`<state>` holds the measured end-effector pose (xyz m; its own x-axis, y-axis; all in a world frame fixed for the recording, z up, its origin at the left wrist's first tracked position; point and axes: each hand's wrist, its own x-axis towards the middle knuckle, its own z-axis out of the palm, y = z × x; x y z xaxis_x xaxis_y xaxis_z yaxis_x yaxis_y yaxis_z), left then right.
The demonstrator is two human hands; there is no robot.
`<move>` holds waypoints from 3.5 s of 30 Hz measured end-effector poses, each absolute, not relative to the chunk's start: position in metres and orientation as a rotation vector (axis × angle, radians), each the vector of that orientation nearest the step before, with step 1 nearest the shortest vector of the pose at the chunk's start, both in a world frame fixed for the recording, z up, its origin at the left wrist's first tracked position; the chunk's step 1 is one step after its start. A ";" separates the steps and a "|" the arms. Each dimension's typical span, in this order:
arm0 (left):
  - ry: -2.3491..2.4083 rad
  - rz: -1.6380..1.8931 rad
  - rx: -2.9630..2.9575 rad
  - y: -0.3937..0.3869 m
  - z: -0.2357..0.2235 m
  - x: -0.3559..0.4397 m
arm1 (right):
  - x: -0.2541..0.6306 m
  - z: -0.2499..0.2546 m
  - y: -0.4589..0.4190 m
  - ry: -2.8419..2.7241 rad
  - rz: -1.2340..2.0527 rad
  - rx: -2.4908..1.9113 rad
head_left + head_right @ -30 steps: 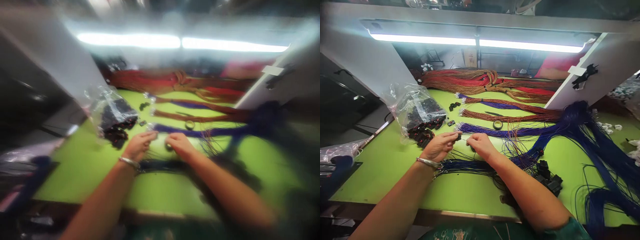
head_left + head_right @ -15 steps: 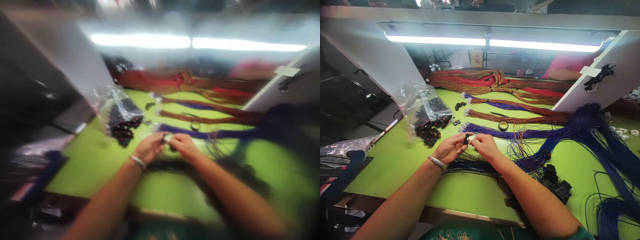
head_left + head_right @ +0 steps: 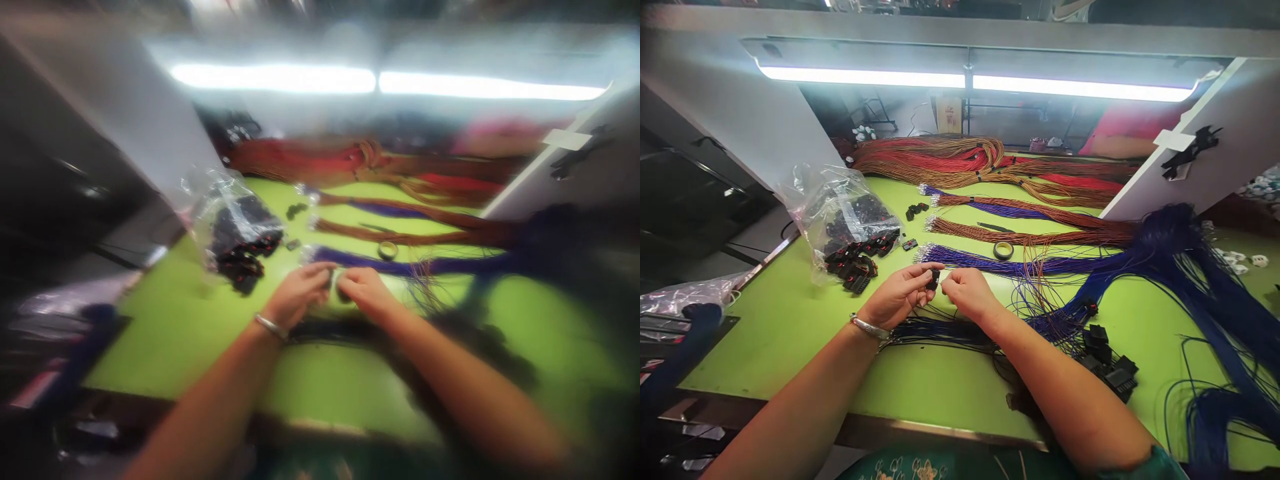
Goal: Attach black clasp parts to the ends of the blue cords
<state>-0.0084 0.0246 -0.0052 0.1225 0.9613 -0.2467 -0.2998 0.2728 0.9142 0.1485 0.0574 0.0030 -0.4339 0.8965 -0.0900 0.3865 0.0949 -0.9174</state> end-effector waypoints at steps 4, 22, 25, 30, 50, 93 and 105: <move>1.089 1.041 1.073 0.025 -0.010 -0.012 | 0.150 0.007 0.057 -1.768 1.533 -1.235; 1.150 1.081 1.012 0.029 -0.019 -0.016 | 0.155 -0.004 0.061 -2.087 0.955 -1.064; 1.176 1.019 1.069 0.029 -0.024 -0.013 | 0.155 -0.009 0.061 -2.143 0.902 -1.040; 1.193 0.972 1.114 0.029 -0.021 -0.016 | 0.157 -0.007 0.060 -2.199 0.912 -1.049; 0.981 0.597 1.740 0.014 0.018 -0.046 | 0.133 -0.003 0.145 -2.659 0.296 -1.443; 0.887 1.075 0.678 0.031 -0.015 -0.016 | 0.154 -0.001 0.048 -2.422 0.044 -1.220; 0.853 1.022 0.709 0.030 -0.011 -0.015 | 0.158 0.001 0.051 -2.452 -0.072 -1.143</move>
